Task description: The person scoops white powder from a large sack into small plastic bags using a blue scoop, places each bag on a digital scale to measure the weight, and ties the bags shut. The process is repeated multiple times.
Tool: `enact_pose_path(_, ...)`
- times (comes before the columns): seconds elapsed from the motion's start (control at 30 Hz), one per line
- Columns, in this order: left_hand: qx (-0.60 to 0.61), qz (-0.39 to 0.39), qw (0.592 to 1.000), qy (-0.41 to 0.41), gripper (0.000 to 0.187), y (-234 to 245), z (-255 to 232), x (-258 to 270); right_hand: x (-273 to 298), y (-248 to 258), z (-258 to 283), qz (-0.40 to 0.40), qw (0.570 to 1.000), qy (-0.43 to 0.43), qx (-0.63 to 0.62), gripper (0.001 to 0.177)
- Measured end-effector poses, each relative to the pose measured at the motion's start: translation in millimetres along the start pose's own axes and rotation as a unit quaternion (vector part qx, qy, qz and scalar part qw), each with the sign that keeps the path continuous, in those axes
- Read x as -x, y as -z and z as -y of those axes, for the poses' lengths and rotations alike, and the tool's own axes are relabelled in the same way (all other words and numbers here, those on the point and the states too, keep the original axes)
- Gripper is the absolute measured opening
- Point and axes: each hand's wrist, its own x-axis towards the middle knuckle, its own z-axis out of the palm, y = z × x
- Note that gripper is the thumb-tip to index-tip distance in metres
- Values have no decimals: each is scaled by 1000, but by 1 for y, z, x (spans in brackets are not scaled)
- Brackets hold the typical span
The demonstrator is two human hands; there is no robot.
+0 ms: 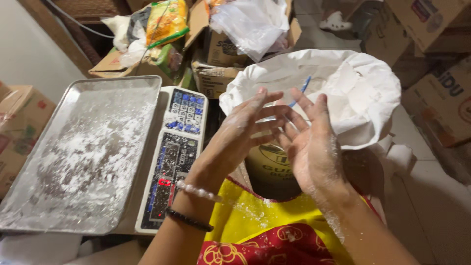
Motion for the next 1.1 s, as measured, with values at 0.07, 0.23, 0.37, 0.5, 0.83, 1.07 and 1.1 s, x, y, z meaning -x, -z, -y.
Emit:
enact_pose_path(0.07, 8, -34, 999, 2, 63, 12, -4, 13, 1, -12, -6, 29, 999, -16, 7, 74)
enact_pose_path(0.23, -1, -94, 995, -23, 59, 36, -11, 45, 5, -42, -26, 81, 995, -58, 22, 73)
enact_pose_path(0.37, 2, -130, 991, -40, 57, 52, -16, 74, 7, -61, -43, 124, 988, -89, 25, 69)
enact_pose_path(0.5, -5, -171, 984, -43, 55, 70, -24, 101, 9, -83, -61, 157, 980, -120, 13, 64)
enact_pose_path(0.83, -8, -267, 961, -67, 46, 107, -24, 167, 36, -135, -89, 263, 946, -150, 116, 59)
enact_pose_path(1.07, -43, -353, 934, -18, 45, 124, -28, 211, 56, -158, -114, 356, 910, -151, 148, 58)
enact_pose_path(1.1, -60, -364, 930, -14, 46, 127, -30, 220, 58, -162, -119, 373, 905, -150, 140, 56)
